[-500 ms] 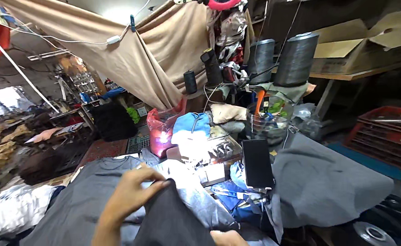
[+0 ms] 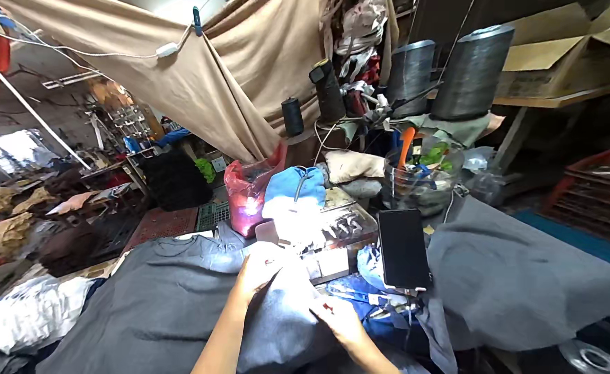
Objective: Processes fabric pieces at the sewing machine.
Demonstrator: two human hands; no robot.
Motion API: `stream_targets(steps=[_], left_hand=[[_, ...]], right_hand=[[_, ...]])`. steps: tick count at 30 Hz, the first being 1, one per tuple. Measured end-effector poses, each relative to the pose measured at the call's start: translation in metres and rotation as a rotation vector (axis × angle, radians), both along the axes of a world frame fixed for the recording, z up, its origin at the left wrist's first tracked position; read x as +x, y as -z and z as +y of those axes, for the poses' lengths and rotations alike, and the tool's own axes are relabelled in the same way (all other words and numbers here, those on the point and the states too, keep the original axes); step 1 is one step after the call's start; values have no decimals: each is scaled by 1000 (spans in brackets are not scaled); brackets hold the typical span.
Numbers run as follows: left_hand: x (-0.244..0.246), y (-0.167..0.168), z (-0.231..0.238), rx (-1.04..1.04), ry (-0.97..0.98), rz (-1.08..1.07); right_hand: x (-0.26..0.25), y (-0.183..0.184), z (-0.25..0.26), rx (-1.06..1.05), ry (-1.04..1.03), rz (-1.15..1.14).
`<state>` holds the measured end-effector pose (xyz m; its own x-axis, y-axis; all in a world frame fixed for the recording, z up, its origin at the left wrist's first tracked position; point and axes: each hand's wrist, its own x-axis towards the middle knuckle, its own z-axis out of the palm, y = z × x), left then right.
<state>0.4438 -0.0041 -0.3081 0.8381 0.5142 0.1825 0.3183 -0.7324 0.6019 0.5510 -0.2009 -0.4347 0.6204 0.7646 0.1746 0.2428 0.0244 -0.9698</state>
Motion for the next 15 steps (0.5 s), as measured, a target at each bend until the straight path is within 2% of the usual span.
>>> stream_targets(steps=[4,6,9,15], left_hand=[[4,5,-7,59,-76,-14],[9,17,-6,162,-48,-127],[17,30,-8,254,-50,-235],[11,35,-14,188,-35,-304]], right_hand=[[-6,-10,-2,49,193,-222],[-3,-8,1,66,224,-255],[3,-10,4,-17,191,-166],[6,-8,-7,-80,-92,118]])
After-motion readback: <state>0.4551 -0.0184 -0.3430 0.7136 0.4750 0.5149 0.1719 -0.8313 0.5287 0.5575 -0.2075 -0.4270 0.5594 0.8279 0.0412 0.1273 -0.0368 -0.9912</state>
